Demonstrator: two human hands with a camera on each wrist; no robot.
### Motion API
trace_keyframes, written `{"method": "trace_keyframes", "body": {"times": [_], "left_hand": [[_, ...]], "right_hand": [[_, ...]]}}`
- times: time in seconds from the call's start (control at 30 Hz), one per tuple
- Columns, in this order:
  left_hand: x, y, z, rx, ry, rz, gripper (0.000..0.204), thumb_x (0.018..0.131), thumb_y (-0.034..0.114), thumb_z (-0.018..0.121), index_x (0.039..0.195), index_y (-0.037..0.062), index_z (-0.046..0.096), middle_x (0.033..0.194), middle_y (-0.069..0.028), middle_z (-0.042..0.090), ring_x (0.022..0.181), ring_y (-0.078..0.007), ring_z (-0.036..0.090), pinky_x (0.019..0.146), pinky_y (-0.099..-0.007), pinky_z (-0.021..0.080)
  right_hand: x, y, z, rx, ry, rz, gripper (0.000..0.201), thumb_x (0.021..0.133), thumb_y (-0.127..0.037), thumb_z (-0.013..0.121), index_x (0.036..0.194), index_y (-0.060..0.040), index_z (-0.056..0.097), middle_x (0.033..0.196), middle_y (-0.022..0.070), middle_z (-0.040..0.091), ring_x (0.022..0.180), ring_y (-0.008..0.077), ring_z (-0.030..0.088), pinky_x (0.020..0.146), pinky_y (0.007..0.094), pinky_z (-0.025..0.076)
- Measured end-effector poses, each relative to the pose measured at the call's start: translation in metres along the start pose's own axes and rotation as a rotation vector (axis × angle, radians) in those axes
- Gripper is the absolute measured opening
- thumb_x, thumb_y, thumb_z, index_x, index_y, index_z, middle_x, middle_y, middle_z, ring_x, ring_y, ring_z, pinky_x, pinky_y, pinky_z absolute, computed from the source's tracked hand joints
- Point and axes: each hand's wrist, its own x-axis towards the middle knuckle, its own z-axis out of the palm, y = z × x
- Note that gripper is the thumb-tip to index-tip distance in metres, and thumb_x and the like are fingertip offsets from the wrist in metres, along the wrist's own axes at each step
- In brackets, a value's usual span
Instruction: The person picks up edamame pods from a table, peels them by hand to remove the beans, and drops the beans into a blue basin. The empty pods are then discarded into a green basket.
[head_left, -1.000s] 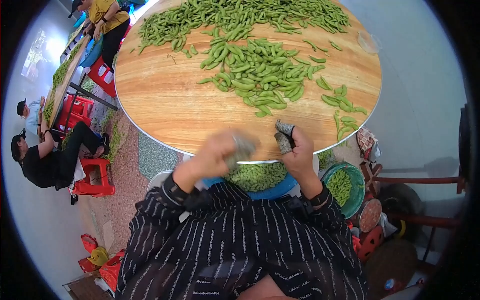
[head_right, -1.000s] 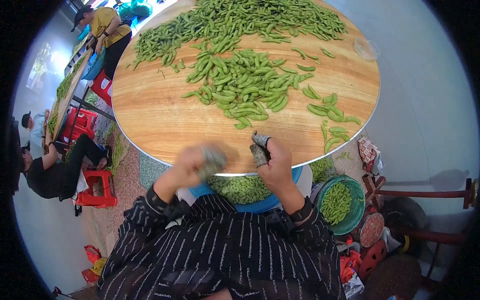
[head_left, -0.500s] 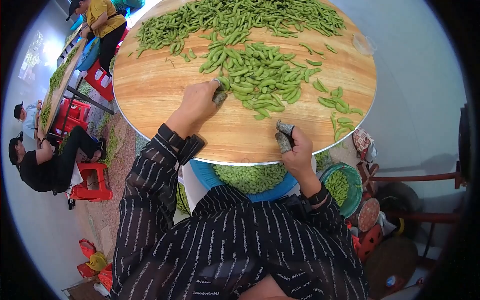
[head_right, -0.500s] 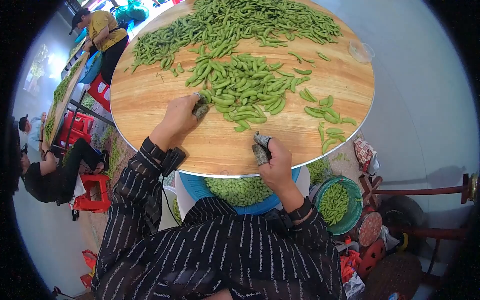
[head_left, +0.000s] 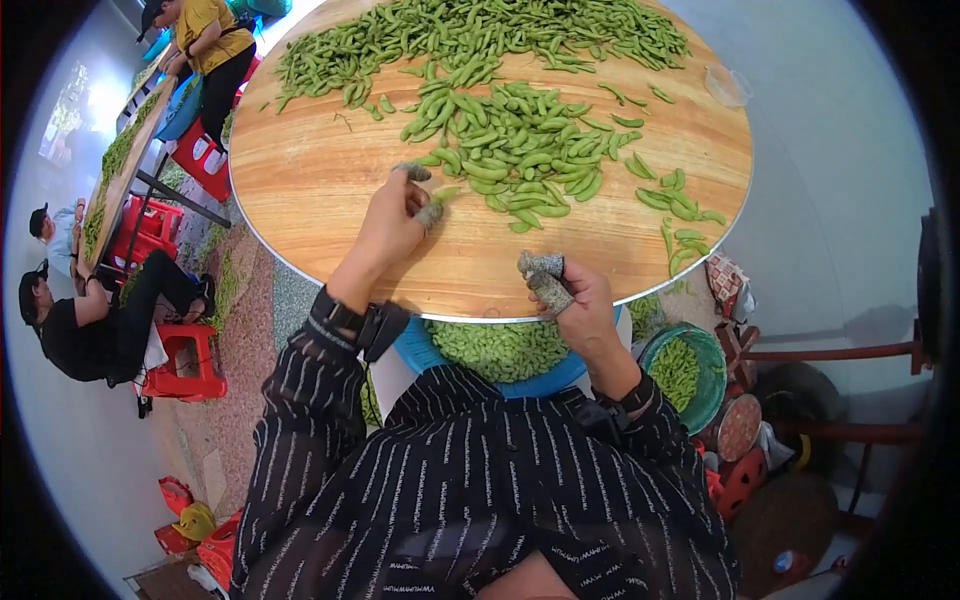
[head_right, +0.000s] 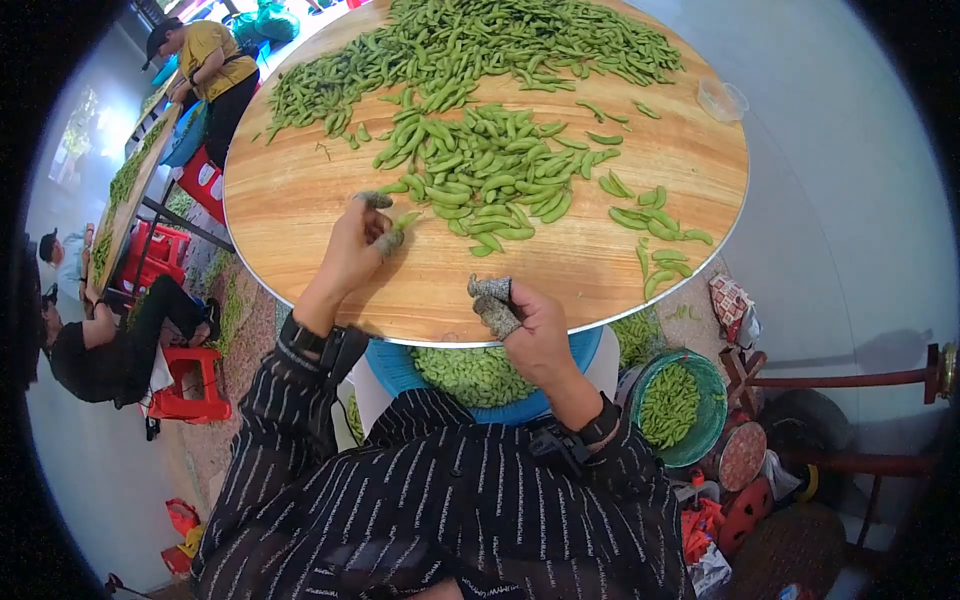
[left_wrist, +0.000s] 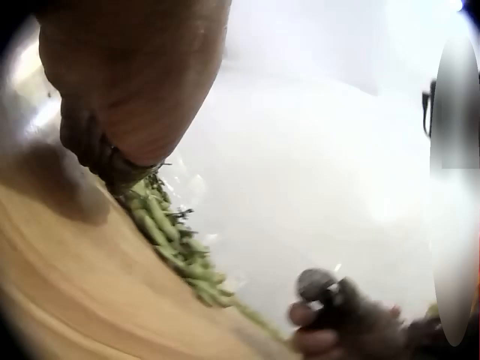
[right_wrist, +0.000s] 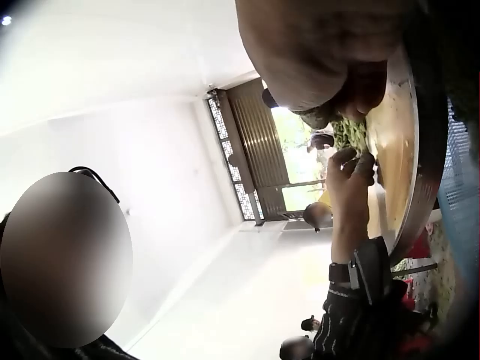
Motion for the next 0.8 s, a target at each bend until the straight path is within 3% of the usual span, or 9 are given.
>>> {"method": "trace_keyframes", "body": {"times": [0.03,0.1,0.13,0.3,0.37,0.43,0.5,0.73,0.8], "left_hand": [[-0.005,0.004,0.002,-0.001,-0.006,0.005,0.022,0.071,0.002,0.060,0.090,-0.0008,0.050,0.074,-0.0096,0.055,0.064,-0.0188,0.054,0.059,-0.0279,0.044],[-0.024,0.012,0.009,-0.706,-0.216,-0.131,0.016,0.075,0.002,0.057,0.091,0.0017,0.052,0.073,-0.0002,0.054,0.064,-0.0063,0.049,0.054,-0.0192,0.040],[-0.034,0.024,0.011,-0.795,-0.261,-0.171,0.019,0.074,0.001,0.058,0.092,0.0015,0.053,0.075,-0.0002,0.055,0.065,-0.0066,0.050,0.057,-0.0183,0.040],[-0.067,0.057,0.026,-0.770,-0.175,-0.103,0.019,0.073,-0.003,0.059,0.091,0.0005,0.053,0.079,-0.0003,0.053,0.068,-0.0068,0.049,0.062,-0.0192,0.041],[-0.072,0.057,0.032,-0.450,-0.007,0.186,0.020,0.071,-0.003,0.061,0.088,0.0009,0.052,0.075,0.0006,0.050,0.066,-0.0082,0.046,0.061,-0.0201,0.040],[-0.074,0.059,0.034,-0.396,0.004,0.191,0.020,0.069,-0.002,0.063,0.086,0.0017,0.051,0.071,-0.0003,0.047,0.064,-0.0099,0.044,0.059,-0.0211,0.039],[-0.076,0.059,0.037,-0.315,-0.015,0.237,0.023,0.069,0.000,0.064,0.087,0.0017,0.050,0.071,-0.0016,0.047,0.064,-0.0104,0.045,0.059,-0.0215,0.039],[-0.081,0.064,0.042,-0.285,-0.014,0.220,0.028,0.069,0.002,0.065,0.090,0.0011,0.047,0.071,-0.0027,0.047,0.064,-0.0107,0.045,0.060,-0.0219,0.040],[-0.081,0.069,0.040,-0.467,-0.134,0.160,0.020,0.075,0.006,0.060,0.090,-0.0001,0.047,0.074,-0.0049,0.050,0.069,-0.0138,0.049,0.062,-0.0249,0.041]], "right_hand": [[0.000,-0.002,0.000,0.001,0.008,-0.002,0.020,0.080,-0.004,0.053,0.100,0.0006,0.056,0.079,-0.0031,0.055,0.066,0.0026,0.048,0.058,0.0164,0.040],[-0.001,-0.008,0.001,-0.032,-0.024,0.014,0.021,0.080,-0.005,0.053,0.101,0.0001,0.056,0.078,-0.0032,0.055,0.066,0.0033,0.048,0.058,0.0166,0.040],[-0.001,-0.012,0.003,-0.033,-0.019,0.018,0.021,0.080,-0.005,0.053,0.101,0.0001,0.056,0.078,-0.0032,0.055,0.066,0.0033,0.048,0.058,0.0166,0.040],[-0.003,-0.029,0.012,0.087,-0.145,0.000,0.029,0.081,-0.006,0.053,0.109,-0.0007,0.051,0.083,-0.0020,0.055,0.066,0.0035,0.048,0.058,0.0169,0.040],[-0.007,-0.033,0.017,0.102,-0.117,-0.011,0.028,0.082,-0.007,0.051,0.109,-0.0009,0.050,0.077,-0.0018,0.054,0.060,0.0026,0.046,0.052,0.0156,0.036],[-0.008,-0.035,0.018,0.115,-0.097,-0.025,0.028,0.082,-0.007,0.048,0.110,-0.0011,0.050,0.071,-0.0017,0.054,0.055,0.0017,0.043,0.046,0.0142,0.032],[-0.010,-0.036,0.014,0.136,-0.134,0.031,0.033,0.081,-0.007,0.055,0.113,-0.0015,0.048,0.085,-0.0014,0.054,0.066,0.0017,0.047,0.055,0.0161,0.039],[-0.011,-0.032,0.007,0.091,-0.164,0.006,0.027,0.079,-0.005,0.056,0.105,0.0001,0.052,0.085,0.0000,0.056,0.071,0.0033,0.050,0.059,0.0171,0.041],[-0.006,-0.028,0.009,0.075,-0.099,-0.105,0.016,0.079,-0.008,0.056,0.095,-0.0021,0.056,0.065,-0.0018,0.053,0.050,0.0018,0.042,0.044,0.0144,0.031]]}}
